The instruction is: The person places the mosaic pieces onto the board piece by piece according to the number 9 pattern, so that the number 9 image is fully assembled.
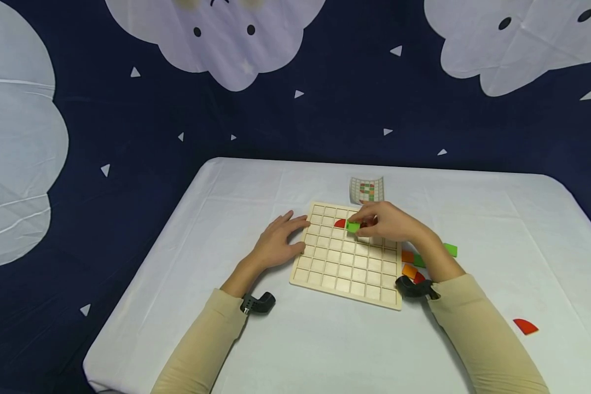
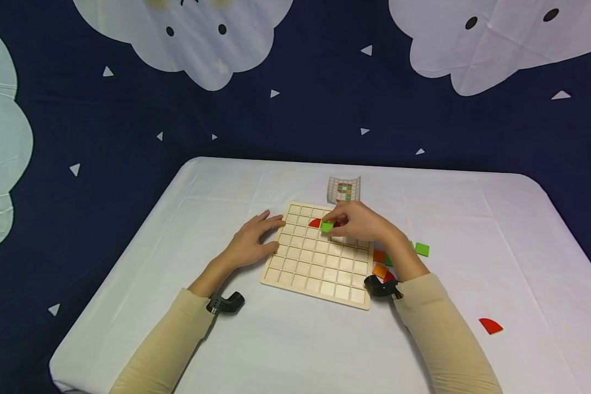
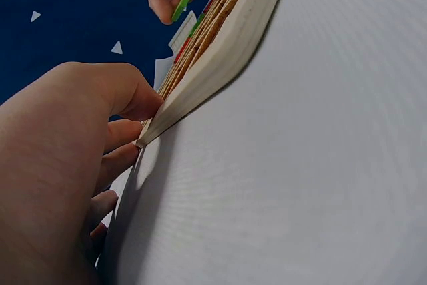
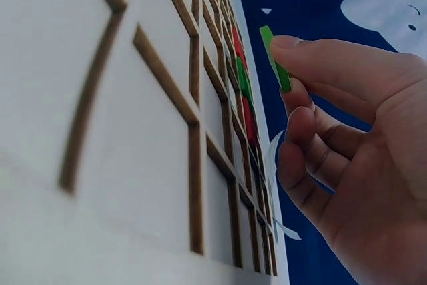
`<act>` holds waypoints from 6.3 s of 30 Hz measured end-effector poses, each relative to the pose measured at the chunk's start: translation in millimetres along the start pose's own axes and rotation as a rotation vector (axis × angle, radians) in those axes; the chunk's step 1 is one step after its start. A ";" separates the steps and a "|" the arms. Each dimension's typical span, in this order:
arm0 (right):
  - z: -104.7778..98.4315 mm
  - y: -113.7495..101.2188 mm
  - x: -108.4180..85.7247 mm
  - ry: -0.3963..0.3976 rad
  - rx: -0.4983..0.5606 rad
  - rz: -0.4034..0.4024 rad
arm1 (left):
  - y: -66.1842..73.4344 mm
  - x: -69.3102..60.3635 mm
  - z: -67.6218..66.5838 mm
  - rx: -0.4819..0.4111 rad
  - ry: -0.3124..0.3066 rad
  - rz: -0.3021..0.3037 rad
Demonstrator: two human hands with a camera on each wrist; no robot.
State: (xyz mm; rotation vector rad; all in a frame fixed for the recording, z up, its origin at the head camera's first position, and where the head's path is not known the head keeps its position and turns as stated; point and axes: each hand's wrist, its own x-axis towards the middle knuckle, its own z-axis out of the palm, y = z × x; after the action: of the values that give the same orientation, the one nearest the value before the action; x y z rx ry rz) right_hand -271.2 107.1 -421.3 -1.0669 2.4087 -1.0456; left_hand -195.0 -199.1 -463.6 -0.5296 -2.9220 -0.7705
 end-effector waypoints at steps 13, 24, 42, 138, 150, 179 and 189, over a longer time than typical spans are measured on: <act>2.1 -2.8 6.5 0.008 -0.012 -0.020 | 0.0 -0.7 -1.5 -0.013 0.001 0.006; 5.8 -6.3 13.9 0.001 -0.029 -0.017 | 1.5 -0.9 -1.4 -0.019 -0.002 -0.002; 13.6 -10.1 22.9 -0.039 -0.088 -0.047 | 1.7 -0.5 -1.8 -0.013 -0.006 -0.004; 1.2 -4.4 -14.4 0.001 -0.122 0.014 | 1.1 -0.1 -2.6 -0.005 -0.018 -0.009; -2.5 1.2 -28.5 0.004 -0.120 0.083 | 0.6 0.5 -1.2 -0.010 0.000 -0.006; -7.1 12.1 -54.4 0.043 -0.134 0.105 | 2.0 -2.0 -1.6 -0.024 0.000 -0.019; -7.5 12.9 -62.9 0.029 -0.149 0.107 | 1.2 -0.7 -1.0 -0.020 -0.006 -0.021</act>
State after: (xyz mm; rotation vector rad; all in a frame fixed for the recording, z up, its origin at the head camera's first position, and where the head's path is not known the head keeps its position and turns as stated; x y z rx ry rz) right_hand -239.2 163.0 -426.4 -0.9623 2.5696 -0.8648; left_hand -194.0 -198.9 -462.3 -0.5043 -2.9331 -0.8033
